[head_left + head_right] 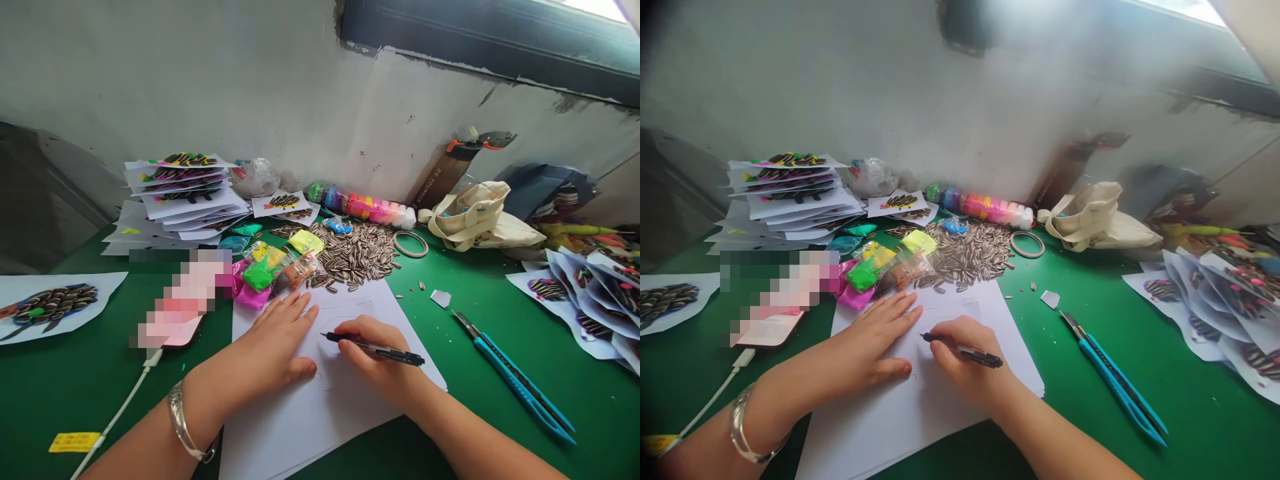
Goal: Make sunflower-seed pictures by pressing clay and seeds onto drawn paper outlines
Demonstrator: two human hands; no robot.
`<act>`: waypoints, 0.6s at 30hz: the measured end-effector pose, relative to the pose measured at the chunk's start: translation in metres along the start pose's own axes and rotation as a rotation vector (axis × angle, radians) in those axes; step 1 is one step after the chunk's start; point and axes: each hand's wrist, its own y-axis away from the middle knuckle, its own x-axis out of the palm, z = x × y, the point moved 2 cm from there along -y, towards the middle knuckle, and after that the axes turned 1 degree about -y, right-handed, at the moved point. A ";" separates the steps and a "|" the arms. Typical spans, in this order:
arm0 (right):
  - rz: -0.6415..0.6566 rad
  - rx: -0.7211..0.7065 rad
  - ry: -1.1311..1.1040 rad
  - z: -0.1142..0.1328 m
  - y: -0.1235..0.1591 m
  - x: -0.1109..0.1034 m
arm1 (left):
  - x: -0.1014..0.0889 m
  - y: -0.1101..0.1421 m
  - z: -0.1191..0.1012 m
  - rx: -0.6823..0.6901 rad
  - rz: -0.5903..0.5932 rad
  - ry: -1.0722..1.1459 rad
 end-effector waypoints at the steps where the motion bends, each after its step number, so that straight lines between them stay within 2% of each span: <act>1: 0.005 -0.019 -0.001 0.000 0.000 0.001 | 0.000 0.000 0.000 -0.002 0.001 0.000; 5: 0.018 -0.088 0.011 0.000 0.002 0.006 | 0.001 -0.002 0.000 -0.014 0.006 -0.019; 18: 0.040 -0.170 0.092 -0.005 0.002 0.010 | 0.001 -0.001 0.000 -0.009 0.011 -0.018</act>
